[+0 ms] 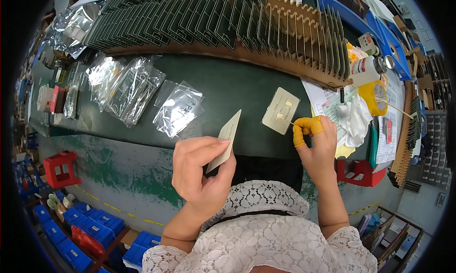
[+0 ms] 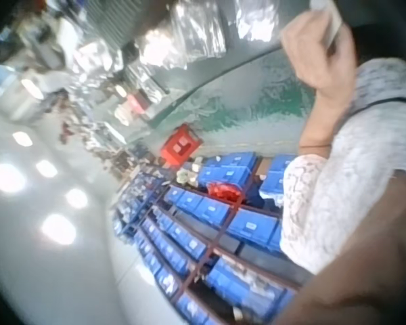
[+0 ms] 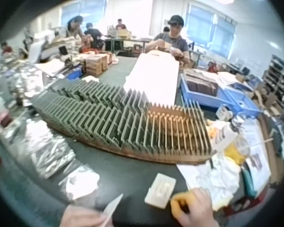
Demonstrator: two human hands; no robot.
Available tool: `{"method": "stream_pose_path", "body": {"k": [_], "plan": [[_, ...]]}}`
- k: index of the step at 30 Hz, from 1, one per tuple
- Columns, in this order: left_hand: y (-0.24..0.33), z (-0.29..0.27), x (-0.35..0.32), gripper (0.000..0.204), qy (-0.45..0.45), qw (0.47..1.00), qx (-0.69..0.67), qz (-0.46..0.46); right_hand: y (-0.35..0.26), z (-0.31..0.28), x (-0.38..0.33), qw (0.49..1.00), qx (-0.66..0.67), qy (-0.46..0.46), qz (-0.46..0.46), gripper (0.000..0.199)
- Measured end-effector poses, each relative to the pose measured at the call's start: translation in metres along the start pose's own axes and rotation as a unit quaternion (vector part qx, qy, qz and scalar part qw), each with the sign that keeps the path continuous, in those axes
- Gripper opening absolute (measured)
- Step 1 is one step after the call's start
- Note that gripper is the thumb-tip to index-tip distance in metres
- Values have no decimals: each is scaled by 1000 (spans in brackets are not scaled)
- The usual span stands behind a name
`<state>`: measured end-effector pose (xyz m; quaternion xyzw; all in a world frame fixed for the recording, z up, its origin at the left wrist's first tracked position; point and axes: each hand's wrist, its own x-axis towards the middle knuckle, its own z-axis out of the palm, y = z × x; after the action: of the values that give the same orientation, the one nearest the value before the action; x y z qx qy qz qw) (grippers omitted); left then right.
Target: The person uses a wooden stick to scrape the surface of small rectangular cards held in their left hand. They then use a white cloth to wipe the cards clean. The person handles the cards one at a time, flipping them over to clean both sides before placing them on the table.
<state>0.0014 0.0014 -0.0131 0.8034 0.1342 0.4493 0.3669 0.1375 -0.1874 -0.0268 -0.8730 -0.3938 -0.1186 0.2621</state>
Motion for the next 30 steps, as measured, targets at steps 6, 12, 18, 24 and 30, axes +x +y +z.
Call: {"method": "stream_pose_path", "body": {"k": [6, 12, 18, 24, 30], "plan": [[0, -1, 0, 38, -8, 1000, 4, 2, 2, 2, 2, 1000, -6, -8, 0, 20], [0, 1, 0, 38, -6, 1000, 0, 0, 2, 1, 1, 1000, -4, -10, 1, 20], [-1, 0, -1, 38, -3, 1000, -9, 2, 1, 0, 1, 1000, 3, -13, 8, 19], [-1, 0, 0, 37, 3, 999, -42, 6, -30, -13, 9, 987, 152, 46, 40, 19], [0, -1, 0, 36, 2, 999, -40, 26, -71, -28, 9, 955, 296, 13, -21, 26]]}}
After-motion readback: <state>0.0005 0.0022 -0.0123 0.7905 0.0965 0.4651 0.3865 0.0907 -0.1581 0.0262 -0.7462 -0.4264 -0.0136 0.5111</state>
